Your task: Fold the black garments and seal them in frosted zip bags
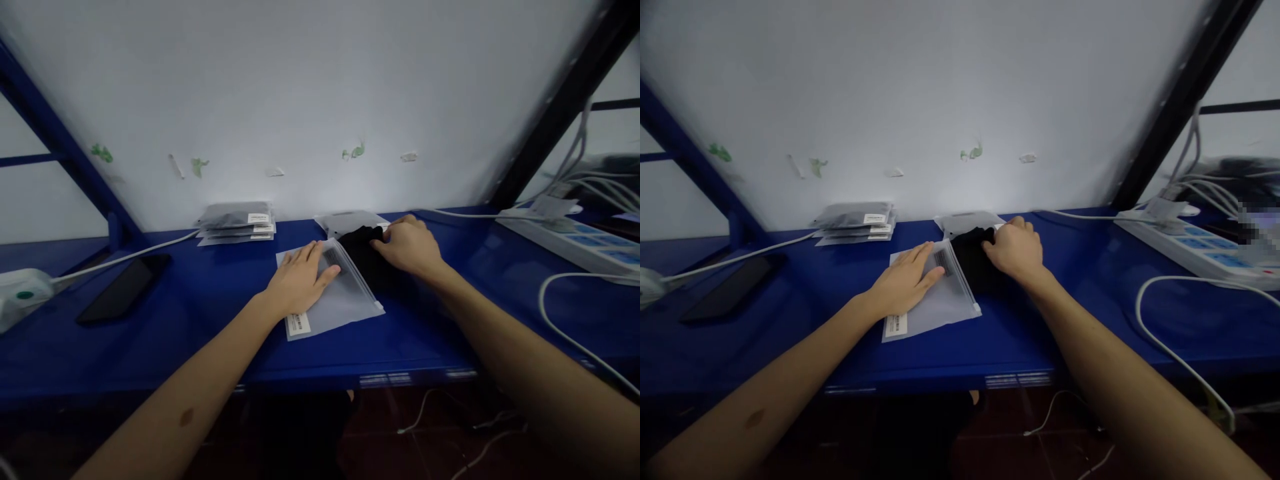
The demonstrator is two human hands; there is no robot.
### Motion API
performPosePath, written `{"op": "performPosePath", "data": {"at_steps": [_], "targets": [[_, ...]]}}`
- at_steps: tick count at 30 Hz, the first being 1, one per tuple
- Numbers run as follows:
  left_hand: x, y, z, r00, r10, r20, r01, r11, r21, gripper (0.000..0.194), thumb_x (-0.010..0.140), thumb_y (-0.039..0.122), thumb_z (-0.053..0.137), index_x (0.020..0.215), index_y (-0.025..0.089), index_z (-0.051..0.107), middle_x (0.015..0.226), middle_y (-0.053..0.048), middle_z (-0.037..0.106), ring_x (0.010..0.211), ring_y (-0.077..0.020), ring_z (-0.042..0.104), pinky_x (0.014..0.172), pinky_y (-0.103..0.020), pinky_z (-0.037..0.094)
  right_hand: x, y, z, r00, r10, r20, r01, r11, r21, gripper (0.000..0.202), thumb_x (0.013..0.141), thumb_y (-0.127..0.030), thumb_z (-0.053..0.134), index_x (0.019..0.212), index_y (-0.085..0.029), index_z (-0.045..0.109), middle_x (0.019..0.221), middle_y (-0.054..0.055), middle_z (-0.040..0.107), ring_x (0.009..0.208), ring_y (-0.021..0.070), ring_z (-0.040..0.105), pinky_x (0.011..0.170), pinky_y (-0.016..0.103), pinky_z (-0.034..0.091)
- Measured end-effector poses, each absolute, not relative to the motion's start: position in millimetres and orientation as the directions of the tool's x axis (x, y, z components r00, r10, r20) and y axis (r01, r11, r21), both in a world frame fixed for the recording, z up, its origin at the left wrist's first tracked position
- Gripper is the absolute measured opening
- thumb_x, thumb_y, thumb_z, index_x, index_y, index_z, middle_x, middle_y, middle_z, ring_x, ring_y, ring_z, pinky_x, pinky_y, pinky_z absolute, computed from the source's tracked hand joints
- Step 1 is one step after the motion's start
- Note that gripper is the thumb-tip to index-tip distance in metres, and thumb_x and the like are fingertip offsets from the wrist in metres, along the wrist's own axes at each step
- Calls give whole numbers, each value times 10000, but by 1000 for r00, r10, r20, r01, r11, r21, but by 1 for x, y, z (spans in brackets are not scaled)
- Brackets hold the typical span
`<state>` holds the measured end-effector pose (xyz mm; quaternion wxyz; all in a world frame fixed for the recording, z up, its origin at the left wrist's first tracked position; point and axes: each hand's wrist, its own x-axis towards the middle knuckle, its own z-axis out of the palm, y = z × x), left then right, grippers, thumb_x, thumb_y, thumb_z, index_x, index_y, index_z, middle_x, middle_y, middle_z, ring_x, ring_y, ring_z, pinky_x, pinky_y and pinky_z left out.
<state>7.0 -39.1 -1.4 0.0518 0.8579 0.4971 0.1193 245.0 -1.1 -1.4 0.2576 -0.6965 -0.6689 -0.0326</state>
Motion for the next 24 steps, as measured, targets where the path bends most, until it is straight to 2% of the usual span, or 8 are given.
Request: {"op": "performPosePath", "data": {"at_steps": [3,5,8,12,15,19,22,24], "targets": [[3,-37,0,538,809,238,809,-575,124,623,1025,508,295,1526,138,325,1580,-131,367,1458,-291,307,1182,-457,292,247,-4,-1,147,859,490,958,0,-287,352,849,-355,615,1086,-97,649,1228,263,552,1178,409,527,942,533,434],[0,-36,2,598,762,249,773,-630,73,514,1024,394,345,1488,179,402,1520,-91,465,1416,-264,369,1155,-422,334,242,-7,0,154,815,559,955,22,-296,415,867,-398,591,1159,-104,601,1228,252,558,1150,383,548,914,492,453],[-6,-33,7,623,763,175,765,-640,70,433,1010,315,374,1412,221,507,1407,-64,586,1324,-255,481,1104,-404,389,231,-12,1,80,873,481,961,60,-268,386,896,-496,522,1034,-158,645,1106,186,641,1014,323,615,827,422,482],[-11,-32,13,453,867,207,875,-477,80,437,1022,411,346,1292,184,603,1271,-108,657,1200,-278,571,1021,-416,444,224,-14,-1,-86,937,339,973,153,-175,433,891,-574,496,957,-193,691,1012,139,694,909,277,645,768,387,480],[-11,-30,14,301,921,248,945,-322,50,452,1022,428,340,1198,135,635,1195,-154,665,1147,-304,587,936,-418,479,223,-14,0,-227,912,340,939,297,-170,350,888,-498,517,927,-207,707,1012,117,701,902,252,646,774,367,474],[-11,-29,13,185,940,288,979,-202,30,395,1002,417,399,1136,135,640,1157,-161,674,1114,-326,593,845,-420,498,217,-19,7,-410,849,332,826,501,-261,260,883,-392,527,783,-216,689,915,71,706,807,204,635,747,334,459],[-11,-30,13,204,917,343,973,-229,34,349,999,381,415,1079,141,655,1074,-138,696,1054,-310,605,836,-425,492,211,-23,9,-470,810,351,757,574,-310,306,901,-381,515,670,-214,627,824,51,688,733,179,607,713,326,441],[-10,-32,15,305,871,385,935,-350,52,297,994,328,427,1056,161,665,1025,-98,699,1034,-275,596,874,-406,480,209,-25,9,-463,810,360,749,574,-330,342,903,-427,530,644,-214,594,768,43,672,685,172,587,687,329,431]]}}
